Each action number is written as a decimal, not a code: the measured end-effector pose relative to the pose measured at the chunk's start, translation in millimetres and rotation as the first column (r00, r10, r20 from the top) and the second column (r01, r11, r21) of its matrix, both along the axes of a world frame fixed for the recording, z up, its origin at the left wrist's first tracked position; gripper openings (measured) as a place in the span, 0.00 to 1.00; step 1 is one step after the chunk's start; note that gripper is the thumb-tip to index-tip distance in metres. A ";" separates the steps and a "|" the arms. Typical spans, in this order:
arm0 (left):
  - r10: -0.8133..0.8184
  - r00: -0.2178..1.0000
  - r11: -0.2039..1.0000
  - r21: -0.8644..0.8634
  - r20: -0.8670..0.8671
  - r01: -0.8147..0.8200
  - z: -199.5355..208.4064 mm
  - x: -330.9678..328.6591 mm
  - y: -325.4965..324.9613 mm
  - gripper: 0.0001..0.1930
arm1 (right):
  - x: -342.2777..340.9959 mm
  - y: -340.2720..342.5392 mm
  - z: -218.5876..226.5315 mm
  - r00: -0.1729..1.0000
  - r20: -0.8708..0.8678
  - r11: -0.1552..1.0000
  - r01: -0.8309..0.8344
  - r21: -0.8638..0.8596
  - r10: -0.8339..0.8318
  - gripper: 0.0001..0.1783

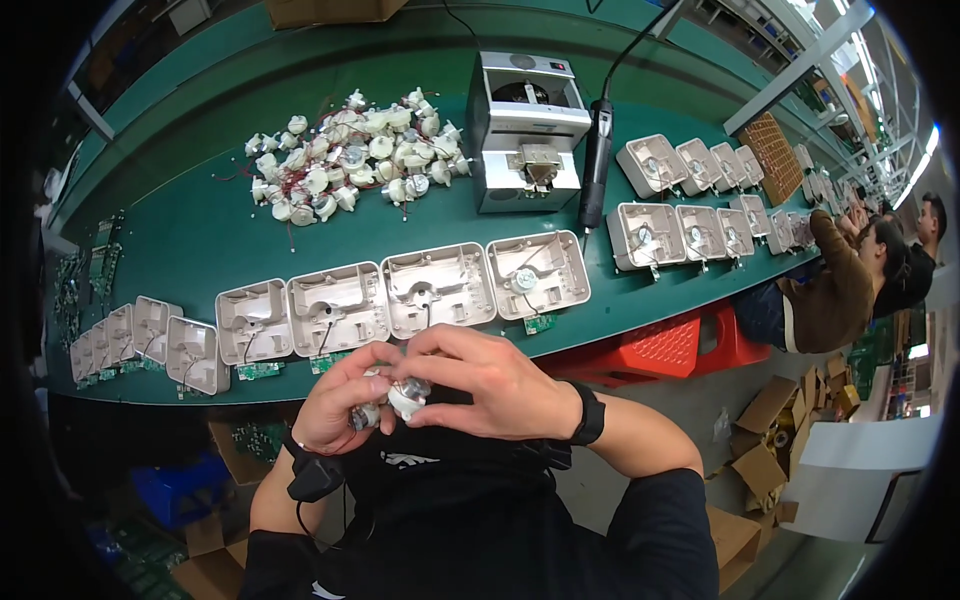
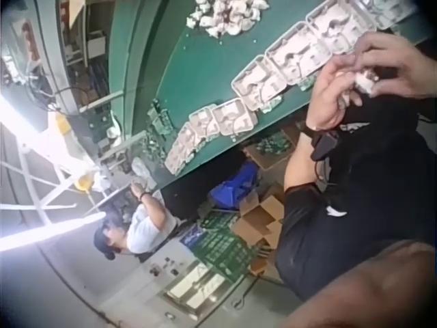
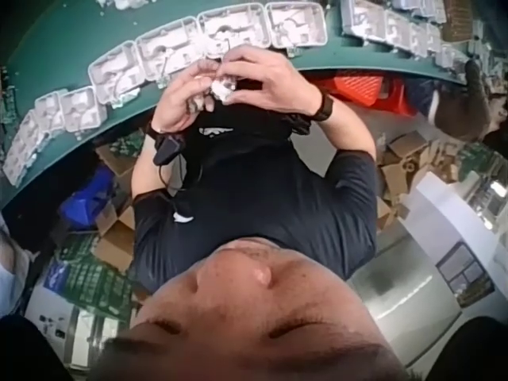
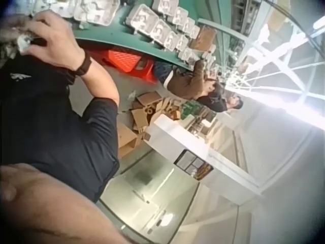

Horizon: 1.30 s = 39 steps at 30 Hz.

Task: The person picks up motors from a pile, places them into plastic housings, and secures them using a power screwdriver. This process is repeated for several units as the person continues to gather more motors from the pile.

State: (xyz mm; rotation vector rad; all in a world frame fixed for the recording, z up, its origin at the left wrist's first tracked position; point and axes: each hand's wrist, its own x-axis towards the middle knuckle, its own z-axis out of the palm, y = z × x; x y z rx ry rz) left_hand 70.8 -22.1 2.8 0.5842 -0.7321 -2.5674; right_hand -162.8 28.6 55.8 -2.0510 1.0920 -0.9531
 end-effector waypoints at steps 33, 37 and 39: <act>-0.011 0.993 0.999 -0.034 0.120 0.015 10.6 17.1 7.3 0.11 | 26.1 6.0 6.4 0.987 0.143 0.995 0.057 0.087 -0.069 0.22; 0.068 0.970 0.977 -0.212 0.234 -0.017 9.6 34.1 4.9 0.08 | 22.5 4.7 19.5 0.994 -0.070 0.996 0.087 0.025 -0.085 0.19; 0.094 0.982 0.975 -0.215 0.161 -0.058 14.8 50.5 2.9 0.07 | 17.8 -0.6 24.1 0.956 -0.282 0.997 0.083 0.002 -0.079 0.18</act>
